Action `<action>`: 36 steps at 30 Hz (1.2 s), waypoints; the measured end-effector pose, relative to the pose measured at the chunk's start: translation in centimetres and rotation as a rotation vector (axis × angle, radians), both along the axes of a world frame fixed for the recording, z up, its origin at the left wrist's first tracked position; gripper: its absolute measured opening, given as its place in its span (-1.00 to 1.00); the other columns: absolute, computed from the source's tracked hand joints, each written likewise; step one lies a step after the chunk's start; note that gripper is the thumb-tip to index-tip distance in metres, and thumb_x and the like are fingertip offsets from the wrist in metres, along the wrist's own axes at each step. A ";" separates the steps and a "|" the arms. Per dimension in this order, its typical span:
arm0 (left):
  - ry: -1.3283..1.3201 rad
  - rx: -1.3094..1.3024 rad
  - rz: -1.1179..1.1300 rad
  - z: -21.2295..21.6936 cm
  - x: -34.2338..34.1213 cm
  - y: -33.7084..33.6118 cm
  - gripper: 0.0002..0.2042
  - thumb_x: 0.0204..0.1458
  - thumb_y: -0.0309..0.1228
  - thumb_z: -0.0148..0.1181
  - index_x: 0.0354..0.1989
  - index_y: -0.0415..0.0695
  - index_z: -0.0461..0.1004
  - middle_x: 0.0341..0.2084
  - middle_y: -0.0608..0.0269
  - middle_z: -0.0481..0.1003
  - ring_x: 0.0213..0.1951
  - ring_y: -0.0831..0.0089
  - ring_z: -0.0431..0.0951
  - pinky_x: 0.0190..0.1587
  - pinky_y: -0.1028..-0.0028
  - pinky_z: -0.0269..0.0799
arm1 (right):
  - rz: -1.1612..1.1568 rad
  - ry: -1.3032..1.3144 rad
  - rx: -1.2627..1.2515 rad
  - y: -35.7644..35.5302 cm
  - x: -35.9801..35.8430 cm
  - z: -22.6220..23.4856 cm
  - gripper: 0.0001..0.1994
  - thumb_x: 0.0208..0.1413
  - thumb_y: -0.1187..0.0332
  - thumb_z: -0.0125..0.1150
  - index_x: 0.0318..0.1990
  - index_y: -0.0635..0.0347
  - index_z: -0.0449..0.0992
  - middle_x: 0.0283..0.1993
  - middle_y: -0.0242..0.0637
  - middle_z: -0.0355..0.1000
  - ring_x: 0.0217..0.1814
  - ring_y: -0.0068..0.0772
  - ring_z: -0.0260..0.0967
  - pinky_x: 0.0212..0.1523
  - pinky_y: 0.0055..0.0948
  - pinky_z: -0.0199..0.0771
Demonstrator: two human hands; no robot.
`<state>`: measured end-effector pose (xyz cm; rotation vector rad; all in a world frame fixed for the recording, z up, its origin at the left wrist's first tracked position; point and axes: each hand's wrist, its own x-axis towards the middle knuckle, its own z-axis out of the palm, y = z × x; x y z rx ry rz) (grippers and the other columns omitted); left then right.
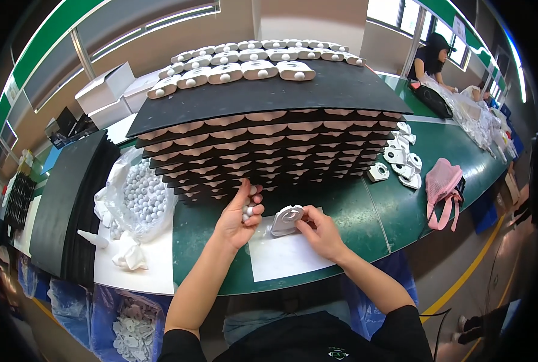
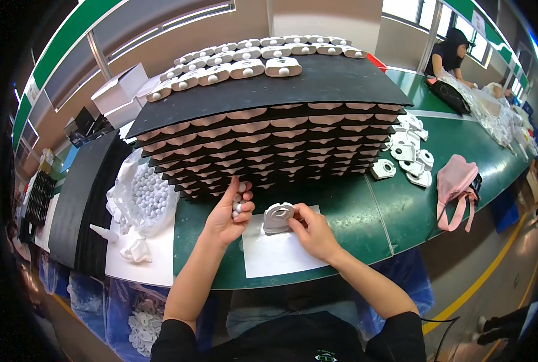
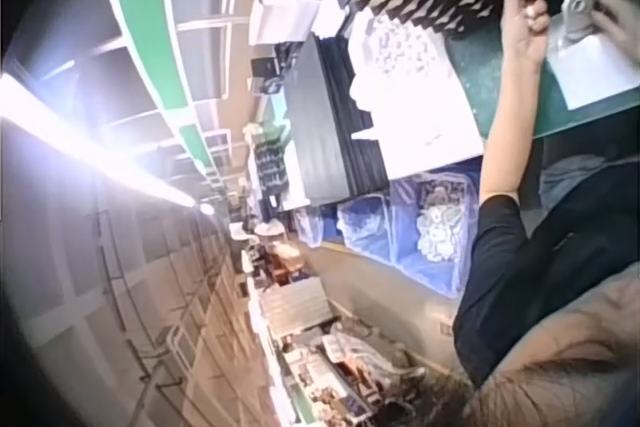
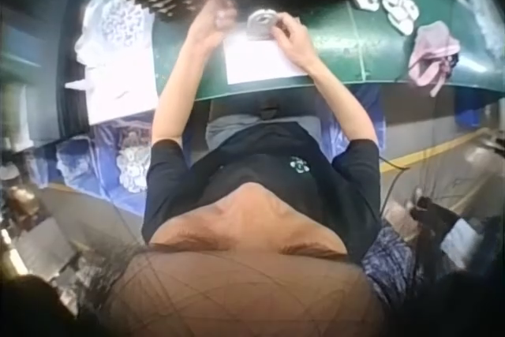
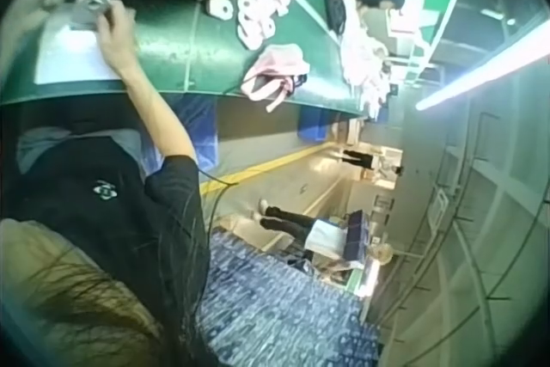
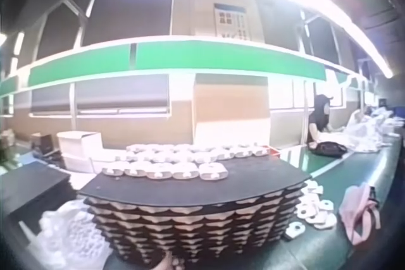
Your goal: Assembling small plastic light fixture housings by applying glue and joining components.
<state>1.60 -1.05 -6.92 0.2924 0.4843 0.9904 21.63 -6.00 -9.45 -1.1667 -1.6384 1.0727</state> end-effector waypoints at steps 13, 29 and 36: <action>0.086 0.107 0.063 0.4 0.3 -1.1 -0.73 0.03 -0.43 0.01 -0.07 -0.11 0.29 -0.35 0.28 0.29 -0.50 0.59 0.23 -0.69 0.74 0.02 | -0.054 -0.196 0.271 -0.3 -0.3 0.1 -0.89 0.00 0.54 0.00 -0.27 0.28 0.32 -0.40 -0.27 0.33 -0.39 -0.45 0.29 -0.36 -0.54 0.30; 0.341 0.259 -0.121 0.2 1.3 -2.4 -0.85 -0.02 -0.35 0.12 -0.32 -0.08 0.33 -0.46 0.40 0.36 -0.59 0.74 0.18 -0.69 0.76 -0.10 | 0.156 1.024 -0.526 0.1 2.1 0.8 -0.85 0.10 0.43 -0.04 -0.15 0.03 0.28 -0.13 -0.42 0.32 -0.06 -0.49 0.25 -0.10 -0.43 0.28; 0.331 0.289 -0.130 0.6 1.5 -2.6 -0.78 -0.06 -0.39 0.17 -0.23 -0.11 0.35 -0.47 0.42 0.38 -0.62 0.75 0.17 -0.67 0.75 -0.08 | 0.127 0.645 0.063 0.0 2.0 1.0 -0.80 -0.08 0.56 0.13 -0.32 0.11 0.26 -0.15 -0.26 0.30 -0.06 -0.38 0.24 -0.04 -0.45 0.27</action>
